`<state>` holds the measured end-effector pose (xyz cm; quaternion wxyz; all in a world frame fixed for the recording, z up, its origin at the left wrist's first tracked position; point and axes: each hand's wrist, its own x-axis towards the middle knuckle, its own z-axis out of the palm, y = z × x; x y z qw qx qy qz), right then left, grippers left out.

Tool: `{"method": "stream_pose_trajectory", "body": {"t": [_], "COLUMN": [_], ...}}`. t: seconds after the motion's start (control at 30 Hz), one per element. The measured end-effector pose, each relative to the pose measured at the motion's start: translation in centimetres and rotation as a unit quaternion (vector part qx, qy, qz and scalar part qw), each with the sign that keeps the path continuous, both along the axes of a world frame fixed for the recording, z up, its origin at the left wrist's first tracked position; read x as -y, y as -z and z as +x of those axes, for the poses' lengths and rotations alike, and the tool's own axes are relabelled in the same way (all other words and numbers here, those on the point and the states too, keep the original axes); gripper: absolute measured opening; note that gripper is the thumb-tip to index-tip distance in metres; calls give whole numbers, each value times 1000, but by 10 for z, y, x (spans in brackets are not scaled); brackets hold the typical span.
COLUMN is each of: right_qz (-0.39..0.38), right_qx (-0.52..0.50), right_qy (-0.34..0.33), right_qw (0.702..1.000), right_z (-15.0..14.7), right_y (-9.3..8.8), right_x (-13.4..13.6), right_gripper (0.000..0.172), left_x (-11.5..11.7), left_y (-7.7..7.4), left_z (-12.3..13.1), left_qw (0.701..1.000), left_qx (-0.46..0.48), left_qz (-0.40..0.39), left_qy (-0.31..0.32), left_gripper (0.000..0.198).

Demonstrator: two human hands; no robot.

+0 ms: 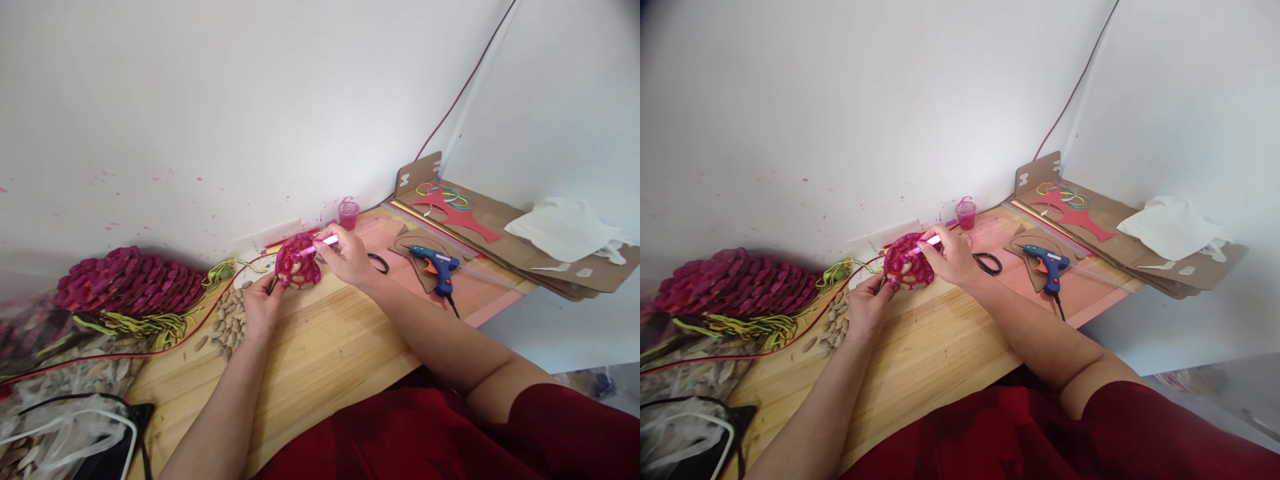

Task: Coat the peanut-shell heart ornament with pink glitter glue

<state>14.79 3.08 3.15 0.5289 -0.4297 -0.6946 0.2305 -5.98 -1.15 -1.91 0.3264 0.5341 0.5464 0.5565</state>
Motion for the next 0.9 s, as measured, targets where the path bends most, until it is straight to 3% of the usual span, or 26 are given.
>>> {"method": "stream_pose_trajectory", "body": {"t": [0.3,0.9], "right_qz": [-15,-53], "right_qx": [0,-28], "right_qy": [0,2], "right_qw": [1000,998], "right_z": [-1,0], "right_y": [-3,-2], "right_x": [2,0], "right_gripper": [17,21], "left_x": [-5,-2], "left_y": [8,1], "left_z": [-3,0], "left_qw": [1000,1000], "left_qx": [25,6], "left_qz": [-4,10], "left_qy": [4,5], "left_gripper": [36,31]}}
